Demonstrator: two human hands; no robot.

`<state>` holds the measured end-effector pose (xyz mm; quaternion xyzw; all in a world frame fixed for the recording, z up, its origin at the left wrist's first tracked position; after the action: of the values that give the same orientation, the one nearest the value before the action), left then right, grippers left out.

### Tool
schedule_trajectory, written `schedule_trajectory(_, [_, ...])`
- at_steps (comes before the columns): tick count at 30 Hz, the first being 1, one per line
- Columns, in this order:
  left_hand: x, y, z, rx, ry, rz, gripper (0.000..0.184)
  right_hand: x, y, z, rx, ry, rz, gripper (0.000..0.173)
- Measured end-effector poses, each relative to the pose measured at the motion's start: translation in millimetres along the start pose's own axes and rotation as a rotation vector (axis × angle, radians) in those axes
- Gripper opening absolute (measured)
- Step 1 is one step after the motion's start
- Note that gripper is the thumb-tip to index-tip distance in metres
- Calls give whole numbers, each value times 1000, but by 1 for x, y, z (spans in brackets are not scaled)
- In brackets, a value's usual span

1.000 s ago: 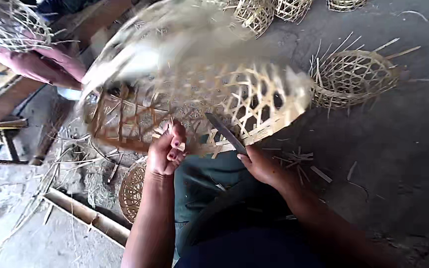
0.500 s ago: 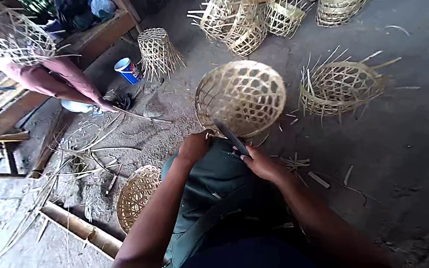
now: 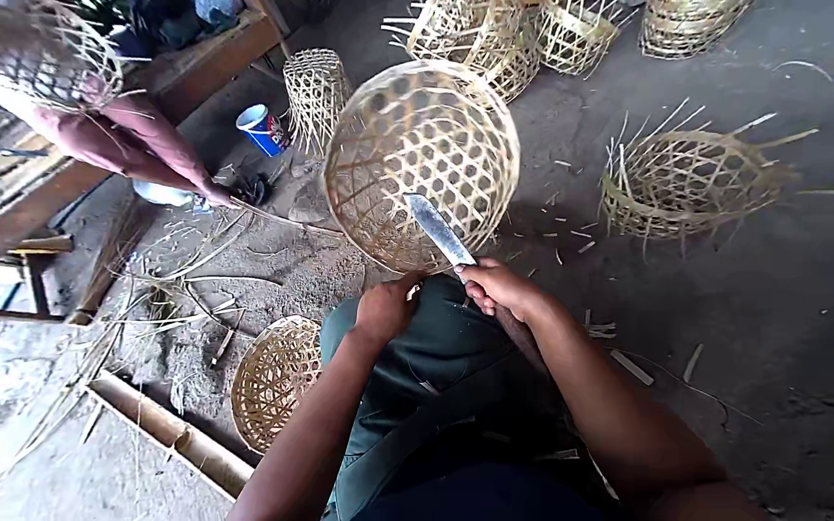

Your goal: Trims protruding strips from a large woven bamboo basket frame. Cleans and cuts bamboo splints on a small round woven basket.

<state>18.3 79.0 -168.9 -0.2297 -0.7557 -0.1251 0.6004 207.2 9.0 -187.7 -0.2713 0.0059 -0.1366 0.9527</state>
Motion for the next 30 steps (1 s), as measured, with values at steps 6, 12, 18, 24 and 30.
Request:
schedule_trajectory(6, [1, -3, -8, 26, 61, 13, 47, -1, 28, -23, -160, 260, -35, 16])
schedule_trajectory(12, [1, -7, -13, 33, 26, 27, 44, 3, 20, -31, -105, 259, -39, 17])
schedule_trajectory(18, [6, -34, -8, 100, -526, -187, 35, 10, -26, -17, 67, 192, -120, 20])
schedule_trajectory(24, [1, -63, -21, 273, -925, 279, 31, 6, -67, -19, 318, -355, -218, 43])
schedule_trajectory(30, [-4, -70, -34, 235, -1232, 395, 32, 2, -106, -18, 410, -545, -290, 43])
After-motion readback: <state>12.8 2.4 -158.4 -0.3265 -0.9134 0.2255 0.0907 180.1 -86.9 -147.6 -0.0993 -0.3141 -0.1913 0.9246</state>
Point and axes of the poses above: each hand's wrist, its own y-axis towards the middle knuckle, its own x-axis out of the back of the hand, z = x × y, the point moved 4 cm from there along y, towards the middle knuckle, and after that the axes turned 15 degrees about -z, right-handed, at the moved point
